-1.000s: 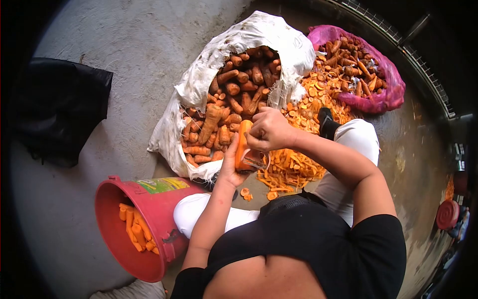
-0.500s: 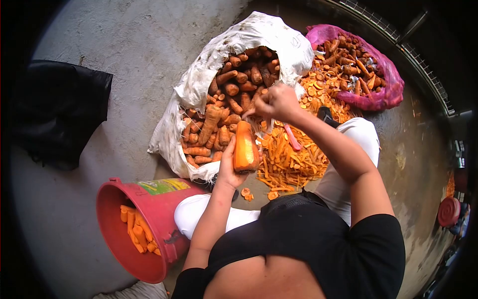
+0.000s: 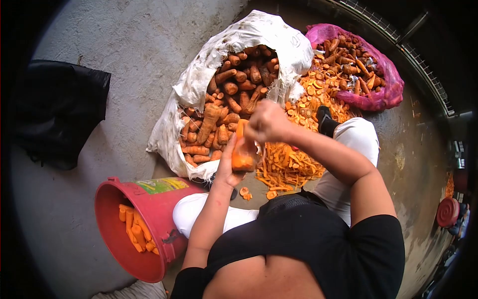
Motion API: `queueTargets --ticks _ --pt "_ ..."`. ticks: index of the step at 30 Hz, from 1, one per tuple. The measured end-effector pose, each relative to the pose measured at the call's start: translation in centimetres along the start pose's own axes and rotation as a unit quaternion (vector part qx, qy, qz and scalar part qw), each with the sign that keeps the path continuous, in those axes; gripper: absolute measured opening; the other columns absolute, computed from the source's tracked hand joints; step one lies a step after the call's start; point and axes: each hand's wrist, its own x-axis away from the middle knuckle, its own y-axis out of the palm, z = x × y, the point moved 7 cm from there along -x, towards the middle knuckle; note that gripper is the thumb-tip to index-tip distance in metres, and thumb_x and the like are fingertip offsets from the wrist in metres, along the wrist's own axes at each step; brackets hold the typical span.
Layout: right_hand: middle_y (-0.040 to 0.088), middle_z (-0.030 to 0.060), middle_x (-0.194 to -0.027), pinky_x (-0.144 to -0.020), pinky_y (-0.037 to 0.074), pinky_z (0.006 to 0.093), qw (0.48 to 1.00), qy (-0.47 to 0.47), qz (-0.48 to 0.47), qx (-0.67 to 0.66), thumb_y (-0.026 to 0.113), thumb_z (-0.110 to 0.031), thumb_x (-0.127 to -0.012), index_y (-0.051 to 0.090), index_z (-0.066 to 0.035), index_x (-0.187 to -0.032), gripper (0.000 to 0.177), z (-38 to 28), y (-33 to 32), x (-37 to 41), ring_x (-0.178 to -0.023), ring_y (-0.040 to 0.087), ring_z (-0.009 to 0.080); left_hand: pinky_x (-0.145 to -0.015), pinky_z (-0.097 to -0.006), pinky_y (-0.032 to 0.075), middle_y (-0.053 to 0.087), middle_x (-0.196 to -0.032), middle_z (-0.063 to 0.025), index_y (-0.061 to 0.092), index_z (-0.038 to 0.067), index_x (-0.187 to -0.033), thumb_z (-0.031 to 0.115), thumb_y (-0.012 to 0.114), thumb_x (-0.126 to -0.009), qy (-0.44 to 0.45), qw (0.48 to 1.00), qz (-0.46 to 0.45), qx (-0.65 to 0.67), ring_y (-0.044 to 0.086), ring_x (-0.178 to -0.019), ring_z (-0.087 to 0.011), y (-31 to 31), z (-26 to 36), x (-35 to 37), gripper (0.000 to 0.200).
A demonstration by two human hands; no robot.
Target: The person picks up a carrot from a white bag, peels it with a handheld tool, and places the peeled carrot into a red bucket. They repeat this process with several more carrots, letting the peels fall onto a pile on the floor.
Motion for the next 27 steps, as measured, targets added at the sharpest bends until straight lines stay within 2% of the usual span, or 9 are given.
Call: queueTargets --ticks 3,6,8,9,10,15,18,24,27 --pt "0.044 0.0010 -0.040 -0.060 0.047 0.0371 0.977 0.068 -0.001 0.200 0.054 -0.031 -0.086 0.056 -0.014 -0.044 0.045 8.0 -0.4 -1.3 -0.042 0.047 0.0176 -0.064 -0.0342 0.058 0.063 -0.096 -0.0124 0.052 0.007 -0.122 0.049 0.049 -0.095 -0.004 0.999 -0.012 -0.045 0.066 -0.079 -0.0238 0.8 -0.7 1.4 0.050" --pt "0.049 0.0023 -0.042 -0.063 0.047 0.0381 0.953 0.170 0.055 0.243 0.053 -0.036 -0.087 0.059 -0.016 -0.046 0.046 9.9 -3.4 -1.5 -0.043 0.052 0.0177 -0.066 -0.0353 0.058 0.064 -0.094 -0.0138 0.052 0.005 -0.122 0.050 0.047 -0.095 -0.005 0.999 -0.038 -0.025 0.066 -0.078 -0.0245 1.2 -0.7 1.1 0.053" --pt "0.054 -0.0016 -0.041 -0.041 0.042 0.0275 0.962 0.216 -0.018 0.167 0.055 -0.031 -0.088 0.069 -0.016 -0.056 0.038 9.0 -2.4 -1.6 -0.030 0.043 0.0077 -0.066 -0.0354 0.058 0.064 -0.094 -0.0120 0.053 0.006 -0.121 0.050 0.047 -0.095 0.001 0.999 -0.035 -0.005 0.066 -0.079 -0.0223 1.1 -0.5 1.0 0.052" --pt "0.055 -0.0031 -0.042 -0.034 0.037 0.0259 0.964 0.254 -0.059 0.058 0.055 -0.032 -0.088 0.073 -0.016 -0.062 0.035 8.2 -1.7 -1.4 -0.031 0.045 0.0067 -0.066 -0.0349 0.058 0.065 -0.094 -0.0099 0.053 0.007 -0.121 0.050 0.048 -0.095 0.007 1.000 -0.021 -0.001 0.067 -0.079 -0.0201 1.1 -0.2 1.1 0.050" --pt "0.055 -0.0011 -0.041 -0.035 0.038 0.0273 0.984 0.175 0.019 -0.003 0.056 -0.029 -0.086 0.071 -0.015 -0.058 0.034 5.9 -1.9 -1.4 -0.032 0.048 0.0106 -0.065 -0.0345 0.058 0.065 -0.094 -0.0078 0.053 0.008 -0.121 0.049 0.048 -0.095 0.014 1.000 -0.009 0.002 0.067 -0.079 -0.0180 1.1 0.1 1.1 0.049" --pt "0.051 0.0068 -0.047 -0.060 0.045 0.0350 0.993 0.052 -0.043 -0.099 0.062 -0.021 -0.074 0.060 -0.008 -0.050 0.028 -0.6 -0.6 0.3 -0.047 0.051 0.0220 -0.072 -0.0286 0.058 0.066 -0.095 -0.0026 0.058 0.011 -0.115 0.052 0.060 -0.088 0.005 1.000 0.017 0.025 0.067 -0.083 -0.0146 -0.2 0.0 -0.1 0.049" --pt "0.051 0.0054 -0.048 -0.055 0.040 0.0343 0.993 0.021 -0.028 -0.115 0.064 -0.020 -0.072 0.058 -0.011 -0.047 0.027 -1.9 -0.4 0.5 -0.047 0.050 0.0224 -0.078 -0.0381 0.058 0.066 -0.103 -0.0063 0.059 0.011 -0.114 0.050 0.059 -0.089 0.000 0.996 0.002 0.090 0.066 -0.090 -0.0193 -0.2 -0.4 -0.5 0.046" --pt "0.052 0.0028 -0.046 -0.052 0.040 0.0335 0.997 -0.029 -0.018 -0.069 0.064 -0.020 -0.074 0.055 -0.013 -0.044 0.032 -2.0 0.0 0.4 -0.044 0.050 0.0210 -0.077 -0.0364 0.057 0.065 -0.102 -0.0094 0.056 0.008 -0.117 0.041 0.056 -0.093 -0.007 0.997 0.044 0.059 0.066 -0.088 -0.0221 -0.6 -0.6 0.0 0.042" --pt "0.049 -0.0004 -0.042 -0.053 0.043 0.0308 0.997 0.016 0.020 0.076 0.063 -0.022 -0.079 0.057 -0.016 -0.044 0.036 3.3 0.1 -0.3 -0.039 0.048 0.0172 -0.075 -0.0361 0.057 0.064 -0.100 -0.0115 0.053 0.005 -0.121 0.043 0.053 -0.094 0.007 1.000 0.007 0.008 0.066 -0.084 -0.0233 -0.4 -0.4 0.7 0.046"
